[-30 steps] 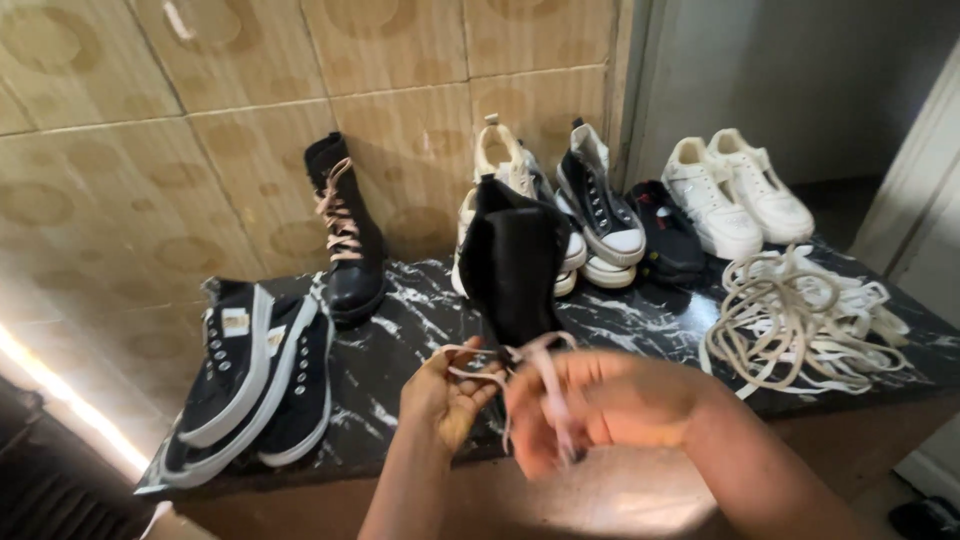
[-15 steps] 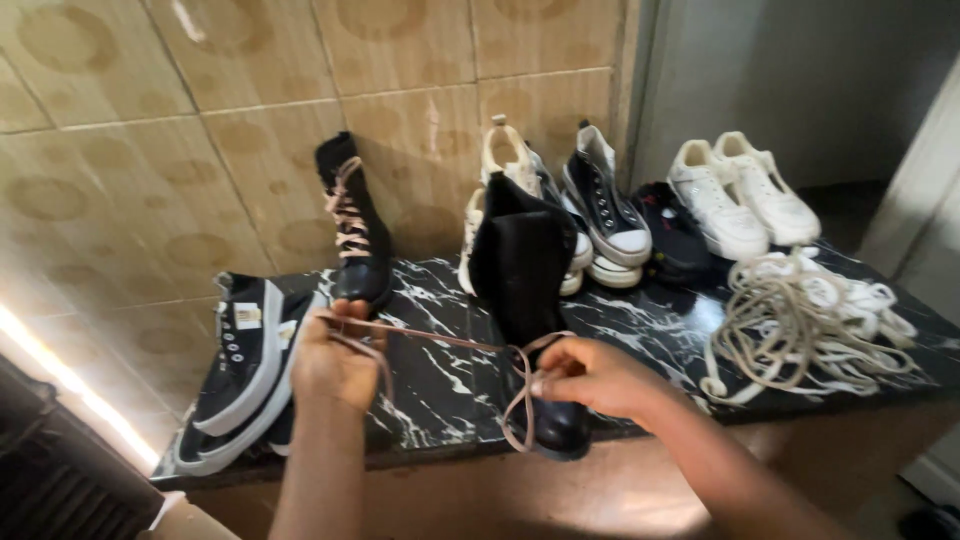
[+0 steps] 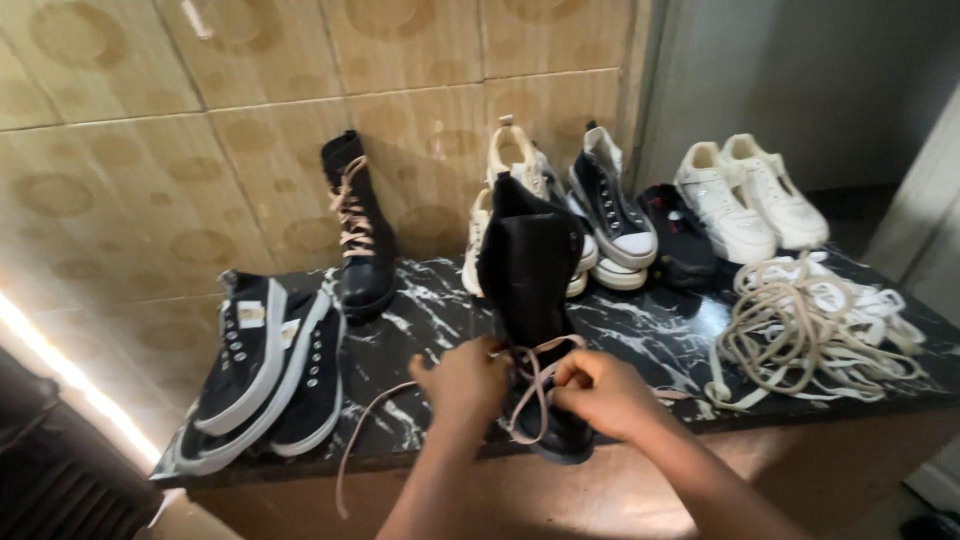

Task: The person laces a black boot with pink laces on a marble-topped table. They thread the laces through the eyelets from the bottom up, pull them tight, and tie a knot at the top.

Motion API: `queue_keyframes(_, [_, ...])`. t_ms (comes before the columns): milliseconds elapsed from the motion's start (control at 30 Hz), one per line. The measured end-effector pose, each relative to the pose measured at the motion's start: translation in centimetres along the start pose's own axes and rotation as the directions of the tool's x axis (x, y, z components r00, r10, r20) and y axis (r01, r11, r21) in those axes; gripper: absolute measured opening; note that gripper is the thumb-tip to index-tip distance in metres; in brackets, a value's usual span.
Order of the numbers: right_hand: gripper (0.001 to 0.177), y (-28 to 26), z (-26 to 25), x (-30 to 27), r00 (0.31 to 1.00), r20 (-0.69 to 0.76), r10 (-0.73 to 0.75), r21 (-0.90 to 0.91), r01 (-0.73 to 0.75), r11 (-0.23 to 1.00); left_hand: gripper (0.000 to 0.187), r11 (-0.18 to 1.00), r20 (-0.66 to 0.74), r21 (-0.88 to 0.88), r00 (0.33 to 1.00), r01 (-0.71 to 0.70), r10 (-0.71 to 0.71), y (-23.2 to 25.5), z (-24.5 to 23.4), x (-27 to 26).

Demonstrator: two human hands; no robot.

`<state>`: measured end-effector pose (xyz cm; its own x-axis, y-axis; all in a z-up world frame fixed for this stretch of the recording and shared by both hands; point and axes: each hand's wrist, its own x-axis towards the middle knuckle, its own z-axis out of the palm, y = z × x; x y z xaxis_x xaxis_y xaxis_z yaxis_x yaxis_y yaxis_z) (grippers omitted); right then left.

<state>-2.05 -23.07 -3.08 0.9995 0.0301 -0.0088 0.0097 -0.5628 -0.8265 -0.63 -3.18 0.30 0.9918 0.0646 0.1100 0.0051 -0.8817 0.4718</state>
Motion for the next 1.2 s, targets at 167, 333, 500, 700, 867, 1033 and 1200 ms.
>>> queue_keyframes(167, [0.02, -1.2, -0.2, -0.7, 0.998, -0.007, -0.057, -0.054, 0.057, 0.997, 0.024, 0.973, -0.186, -0.048, 0.955, 0.225, -0.23, -5.7, -3.2, 1.2])
queue_keyframes(333, [0.018, -1.9, -0.4, -1.1, 1.0, 0.0, -0.014, -0.067, 0.014, 0.998, 0.026, 0.83, -0.294, -0.268, 0.779, 0.489, -0.553, -12.6, -6.9, 2.3])
queue_keyframes(500, [0.02, -1.8, -0.1, -1.2, 0.999, 0.007, -0.042, -0.045, 0.042, 0.998, 0.04, 0.953, -0.633, -0.13, 0.717, 0.273, -0.292, -11.8, -6.0, 0.5])
queue_keyframes(700, [0.029, -1.6, 0.0, -0.9, 0.987, -0.149, 0.067, -0.043, -0.074, 0.996, 0.042, 0.986, -0.274, -0.077, 0.954, -0.15, 0.124, -1.6, -0.6, -0.5])
queue_keyframes(867, [0.036, -0.7, -0.3, -1.1, 0.984, -0.17, 0.049, -0.034, -0.055, 0.998, 0.021, 1.0, -0.09, 0.01, 0.996, 0.024, -0.023, 0.2, -0.4, -0.3])
queue_keyframes(1033, [0.037, 0.1, 0.4, -1.0, 0.985, -0.169, 0.021, -0.068, -0.033, 0.997, 0.021, 0.991, -0.164, -0.022, 0.977, 0.131, -0.133, -1.8, -1.3, -0.6])
queue_keyframes(1200, [0.041, 0.5, -0.1, -0.3, 0.979, -0.196, 0.048, -0.084, -0.066, 0.994, 0.034, 0.982, -0.081, -0.181, 0.995, 0.047, -0.062, -2.4, -0.7, -0.2])
